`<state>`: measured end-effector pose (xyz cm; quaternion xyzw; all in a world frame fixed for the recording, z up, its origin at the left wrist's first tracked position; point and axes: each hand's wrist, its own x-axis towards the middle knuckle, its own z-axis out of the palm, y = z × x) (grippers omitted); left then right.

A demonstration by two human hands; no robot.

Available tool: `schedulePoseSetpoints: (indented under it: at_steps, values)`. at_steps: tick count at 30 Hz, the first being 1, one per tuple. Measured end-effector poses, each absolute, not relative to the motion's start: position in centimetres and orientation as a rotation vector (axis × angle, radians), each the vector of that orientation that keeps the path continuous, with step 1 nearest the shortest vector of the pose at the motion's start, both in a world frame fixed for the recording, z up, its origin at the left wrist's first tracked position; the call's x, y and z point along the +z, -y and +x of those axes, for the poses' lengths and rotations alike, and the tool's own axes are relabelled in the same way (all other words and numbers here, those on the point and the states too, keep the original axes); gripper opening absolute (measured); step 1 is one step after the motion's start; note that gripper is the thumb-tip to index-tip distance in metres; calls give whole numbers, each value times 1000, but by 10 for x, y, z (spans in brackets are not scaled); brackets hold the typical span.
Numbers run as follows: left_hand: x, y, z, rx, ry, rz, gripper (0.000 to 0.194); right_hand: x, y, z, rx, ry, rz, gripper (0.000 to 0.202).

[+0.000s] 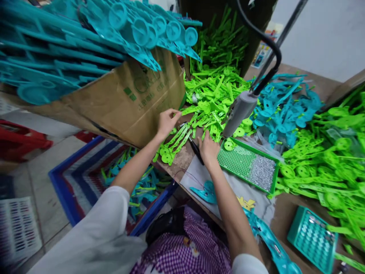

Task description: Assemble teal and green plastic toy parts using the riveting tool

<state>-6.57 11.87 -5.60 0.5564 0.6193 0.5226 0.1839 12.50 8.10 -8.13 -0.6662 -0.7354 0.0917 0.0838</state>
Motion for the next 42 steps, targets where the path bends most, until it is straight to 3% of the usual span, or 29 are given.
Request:
schedulePoseSetpoints:
  at_steps: [6, 16, 21, 25, 33, 42]
  values:
    - [-88, -51, -97, 1607, -1547, 930, 30, -94, -96, 126, 460, 2136, -1961, 47]
    - [-117, 39, -108, 1719, -1717, 753, 33, -90, -79, 154, 1167, 1243, -1397, 58]
    - [-117, 59, -104, 1732, -1703, 781, 34, -88, -48, 147, 1355, 1021, -1285, 65]
    - [-121, 62, -107, 1732, -1708, 811, 34, -89, -30, 149, 1566, 844, -1243, 57]
    - [-149, 34, -102, 1478, -2312, 1419, 28, -102, 29, 151, 1487, 1005, -1202, 48]
    - [-159, 37, -82, 1390, -2359, 1647, 49, -116, 47, 147, 1389, 1211, -1238, 48]
